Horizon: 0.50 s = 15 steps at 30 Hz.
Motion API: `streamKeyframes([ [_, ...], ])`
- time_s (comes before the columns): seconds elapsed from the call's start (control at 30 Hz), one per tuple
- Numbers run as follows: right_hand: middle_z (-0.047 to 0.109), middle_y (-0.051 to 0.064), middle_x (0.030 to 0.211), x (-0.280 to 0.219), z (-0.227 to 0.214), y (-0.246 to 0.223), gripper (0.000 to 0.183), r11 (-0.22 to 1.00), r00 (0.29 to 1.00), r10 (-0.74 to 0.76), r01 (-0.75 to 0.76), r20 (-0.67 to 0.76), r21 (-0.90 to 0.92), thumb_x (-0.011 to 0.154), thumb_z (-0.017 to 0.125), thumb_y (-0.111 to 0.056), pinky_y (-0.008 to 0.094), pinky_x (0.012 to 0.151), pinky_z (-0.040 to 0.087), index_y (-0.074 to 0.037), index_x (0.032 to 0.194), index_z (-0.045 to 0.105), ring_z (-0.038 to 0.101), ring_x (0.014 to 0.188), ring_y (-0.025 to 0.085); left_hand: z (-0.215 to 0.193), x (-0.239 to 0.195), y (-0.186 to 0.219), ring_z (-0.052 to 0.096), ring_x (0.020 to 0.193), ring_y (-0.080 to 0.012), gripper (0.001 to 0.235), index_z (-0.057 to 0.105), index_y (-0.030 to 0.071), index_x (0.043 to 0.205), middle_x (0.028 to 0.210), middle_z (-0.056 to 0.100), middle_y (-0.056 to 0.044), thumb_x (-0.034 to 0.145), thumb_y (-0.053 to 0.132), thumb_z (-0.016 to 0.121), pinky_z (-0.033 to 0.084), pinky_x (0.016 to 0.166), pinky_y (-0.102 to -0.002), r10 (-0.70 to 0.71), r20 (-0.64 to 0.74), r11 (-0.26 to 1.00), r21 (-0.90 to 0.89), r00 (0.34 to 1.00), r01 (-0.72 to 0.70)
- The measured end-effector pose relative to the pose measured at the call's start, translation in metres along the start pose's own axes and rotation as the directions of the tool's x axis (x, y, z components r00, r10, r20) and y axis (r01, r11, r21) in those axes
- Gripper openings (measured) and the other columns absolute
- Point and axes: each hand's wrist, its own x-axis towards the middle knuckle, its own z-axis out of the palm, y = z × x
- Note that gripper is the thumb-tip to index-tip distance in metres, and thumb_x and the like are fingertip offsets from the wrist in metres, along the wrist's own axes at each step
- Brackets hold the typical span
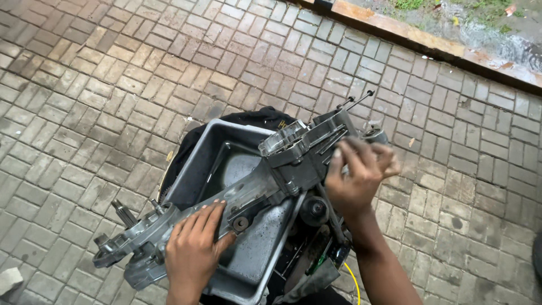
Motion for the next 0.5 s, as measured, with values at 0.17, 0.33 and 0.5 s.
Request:
streamKeyframes([
  [0.17,0.072,-0.007,0.109,-0.005,-0.001,0.011,0.011,0.996,0.997,-0.062,0.059,-0.038,-0.063,0.090,0.069,-0.021,0.044,0.099,0.018,-0.019,0.094,0.079,0.046,0.113,0.026,0.005,-0.002,-0.002,0.066,0.118,-0.0159,0.075,0.058,0.026,0.143,0.133,0.068,0.005,0.077,0.058,0.074,0.051,0.095,-0.039,-0.024,0.056,0.999,0.034,0.998,0.022],
  [0.33,0.072,0.009,0.107,-0.012,-0.003,0.005,0.013,0.980,0.987,-0.157,0.151,0.043,0.131,0.086,0.071,-0.010,0.044,0.098,0.027,-0.009,0.096,0.078,0.050,0.106,0.028,0.005,0.000,-0.004,0.066,0.117,-0.0163,0.072,0.059,0.023,0.142,0.132,0.069,0.004,0.080,0.058,0.072,0.051,0.095,-0.040,-0.015,0.043,1.000,0.012,0.999,0.015],
  [0.5,0.075,0.000,0.104,-0.002,0.006,0.029,0.011,0.978,0.978,-0.205,0.207,-0.041,0.033,0.088,0.072,-0.017,0.042,0.099,0.021,-0.013,0.095,0.079,0.049,0.102,0.022,0.009,-0.003,-0.004,0.066,0.120,-0.0168,0.074,0.056,0.026,0.145,0.135,0.067,0.004,0.083,0.064,0.067,0.051,0.100,-0.044,-0.047,0.118,0.999,0.023,0.992,0.045],
])
